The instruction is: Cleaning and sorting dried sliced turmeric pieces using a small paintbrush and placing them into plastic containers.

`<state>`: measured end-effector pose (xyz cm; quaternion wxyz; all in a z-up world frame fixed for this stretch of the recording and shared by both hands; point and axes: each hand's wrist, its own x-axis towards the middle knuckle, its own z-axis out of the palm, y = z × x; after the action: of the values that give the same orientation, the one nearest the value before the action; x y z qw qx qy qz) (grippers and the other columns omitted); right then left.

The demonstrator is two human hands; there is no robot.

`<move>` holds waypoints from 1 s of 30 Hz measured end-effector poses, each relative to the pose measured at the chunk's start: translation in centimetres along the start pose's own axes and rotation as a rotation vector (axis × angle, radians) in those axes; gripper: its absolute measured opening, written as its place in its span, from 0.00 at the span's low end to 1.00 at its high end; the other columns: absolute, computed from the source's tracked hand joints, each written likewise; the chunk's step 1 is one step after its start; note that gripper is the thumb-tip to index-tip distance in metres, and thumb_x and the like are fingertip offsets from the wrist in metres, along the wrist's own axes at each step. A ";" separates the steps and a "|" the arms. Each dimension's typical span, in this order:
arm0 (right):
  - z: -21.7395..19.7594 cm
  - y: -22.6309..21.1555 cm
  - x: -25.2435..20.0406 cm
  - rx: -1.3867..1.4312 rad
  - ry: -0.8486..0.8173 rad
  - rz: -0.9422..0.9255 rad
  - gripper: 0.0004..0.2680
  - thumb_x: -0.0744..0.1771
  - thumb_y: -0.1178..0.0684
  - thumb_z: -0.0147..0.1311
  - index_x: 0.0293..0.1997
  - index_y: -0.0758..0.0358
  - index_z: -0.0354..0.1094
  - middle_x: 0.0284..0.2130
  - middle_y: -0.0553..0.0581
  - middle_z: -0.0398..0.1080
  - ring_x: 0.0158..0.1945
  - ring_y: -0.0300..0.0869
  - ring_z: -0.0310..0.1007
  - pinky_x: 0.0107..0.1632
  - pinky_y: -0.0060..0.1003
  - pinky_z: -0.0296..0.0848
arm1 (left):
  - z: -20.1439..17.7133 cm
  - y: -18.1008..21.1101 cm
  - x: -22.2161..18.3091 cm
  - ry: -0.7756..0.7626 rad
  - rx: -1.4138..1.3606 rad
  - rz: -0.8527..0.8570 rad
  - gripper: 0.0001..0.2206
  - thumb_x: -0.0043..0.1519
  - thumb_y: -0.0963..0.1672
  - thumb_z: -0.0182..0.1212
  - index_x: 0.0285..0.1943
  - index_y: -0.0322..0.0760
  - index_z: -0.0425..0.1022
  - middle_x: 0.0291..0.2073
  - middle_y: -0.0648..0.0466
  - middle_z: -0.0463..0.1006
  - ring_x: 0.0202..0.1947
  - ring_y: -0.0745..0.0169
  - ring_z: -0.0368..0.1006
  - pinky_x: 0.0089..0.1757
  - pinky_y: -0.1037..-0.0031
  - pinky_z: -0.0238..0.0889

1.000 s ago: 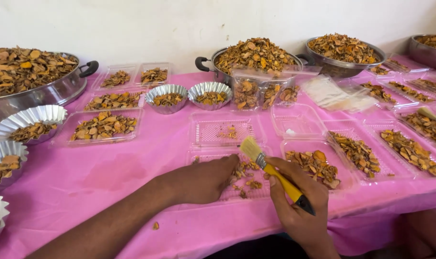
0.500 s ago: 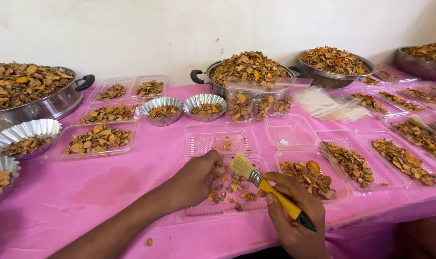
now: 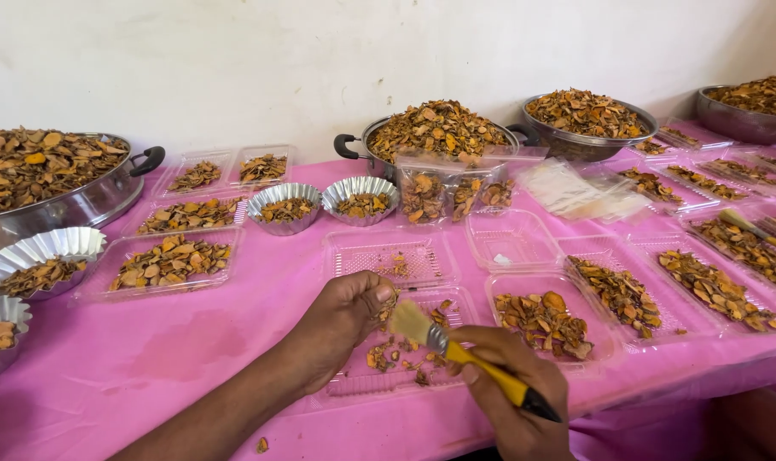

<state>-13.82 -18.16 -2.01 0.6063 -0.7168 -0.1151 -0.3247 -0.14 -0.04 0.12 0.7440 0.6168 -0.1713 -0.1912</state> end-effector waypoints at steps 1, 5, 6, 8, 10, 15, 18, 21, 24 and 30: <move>0.1 -0.2 0.1 -0.015 0.098 -0.113 0.11 0.65 0.57 0.55 0.51 0.66 0.74 0.42 0.60 0.82 0.33 0.43 0.86 0.41 0.30 0.83 | 0.2 0.1 0.0 0.005 0.011 -0.012 0.11 0.71 0.40 0.53 0.35 0.31 0.73 0.26 0.52 0.71 0.28 0.66 0.66 0.34 0.75 0.68; 0.3 -1.2 0.1 -0.087 0.128 -0.121 0.13 0.66 0.52 0.52 0.55 0.63 0.72 0.45 0.58 0.82 0.41 0.42 0.87 0.44 0.27 0.80 | -0.3 -0.9 0.3 -0.014 0.007 0.001 0.12 0.72 0.41 0.54 0.32 0.36 0.70 0.24 0.58 0.63 0.27 0.71 0.58 0.34 0.76 0.66; 0.0 -1.0 0.2 -0.060 -0.020 -0.044 0.14 0.66 0.50 0.53 0.54 0.63 0.74 0.41 0.57 0.85 0.41 0.40 0.87 0.44 0.27 0.79 | -0.3 -0.7 0.3 -0.013 0.011 0.006 0.11 0.72 0.41 0.53 0.33 0.34 0.72 0.26 0.54 0.70 0.29 0.68 0.64 0.35 0.75 0.67; -0.4 -0.4 0.1 -0.031 -0.166 0.034 0.14 0.65 0.47 0.55 0.54 0.62 0.75 0.37 0.57 0.87 0.42 0.38 0.88 0.45 0.28 0.78 | -0.1 -0.2 0.0 -0.014 0.017 0.011 0.11 0.71 0.40 0.52 0.35 0.33 0.74 0.28 0.50 0.76 0.30 0.65 0.70 0.36 0.73 0.67; -0.4 0.2 -0.1 0.007 0.014 0.026 0.11 0.64 0.56 0.57 0.48 0.64 0.79 0.40 0.56 0.85 0.42 0.38 0.85 0.47 0.26 0.76 | 0.2 0.6 -0.4 0.027 0.063 -0.114 0.11 0.72 0.42 0.52 0.34 0.36 0.72 0.29 0.52 0.74 0.35 0.65 0.72 0.44 0.72 0.73; 0.2 -0.4 -0.7 -0.154 0.078 -0.117 0.12 0.65 0.49 0.53 0.51 0.60 0.75 0.40 0.56 0.84 0.37 0.37 0.87 0.41 0.28 0.82 | -0.4 -0.8 0.2 0.005 0.080 0.001 0.12 0.73 0.41 0.51 0.34 0.34 0.73 0.27 0.55 0.68 0.30 0.69 0.59 0.34 0.78 0.56; -0.3 0.9 -0.9 -0.176 -0.112 -0.132 0.12 0.65 0.54 0.52 0.51 0.58 0.76 0.38 0.52 0.84 0.27 0.31 0.76 0.30 0.24 0.74 | -0.1 -0.4 0.0 0.027 0.009 -0.049 0.11 0.72 0.40 0.50 0.36 0.30 0.74 0.30 0.46 0.78 0.34 0.60 0.74 0.40 0.72 0.71; -0.3 0.2 -1.1 -0.185 -0.048 -0.056 0.12 0.63 0.55 0.54 0.49 0.56 0.79 0.30 0.50 0.86 0.22 0.28 0.75 0.27 0.21 0.72 | 0.4 0.5 -0.6 0.034 0.013 -0.071 0.12 0.72 0.40 0.51 0.34 0.30 0.72 0.27 0.46 0.75 0.30 0.59 0.73 0.38 0.71 0.71; -0.2 -0.1 -1.4 -0.246 0.020 -0.131 0.12 0.64 0.49 0.53 0.49 0.56 0.77 0.25 0.47 0.83 0.21 0.29 0.75 0.26 0.22 0.72 | 0.2 -0.1 -0.3 0.004 0.052 -0.054 0.12 0.72 0.40 0.49 0.35 0.32 0.74 0.27 0.50 0.74 0.30 0.65 0.69 0.36 0.76 0.65; -0.5 -0.2 -0.9 -0.189 0.017 -0.066 0.12 0.62 0.55 0.56 0.48 0.55 0.80 0.32 0.50 0.87 0.21 0.28 0.74 0.24 0.21 0.68 | -0.8 0.1 -0.2 -0.146 0.062 -0.002 0.09 0.70 0.42 0.55 0.36 0.33 0.74 0.27 0.52 0.71 0.31 0.65 0.66 0.36 0.78 0.60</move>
<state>-14.77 -18.38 -2.35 0.5257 -0.7639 -0.1024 -0.3600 0.06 0.73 0.07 0.7101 0.6240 -0.2303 -0.2309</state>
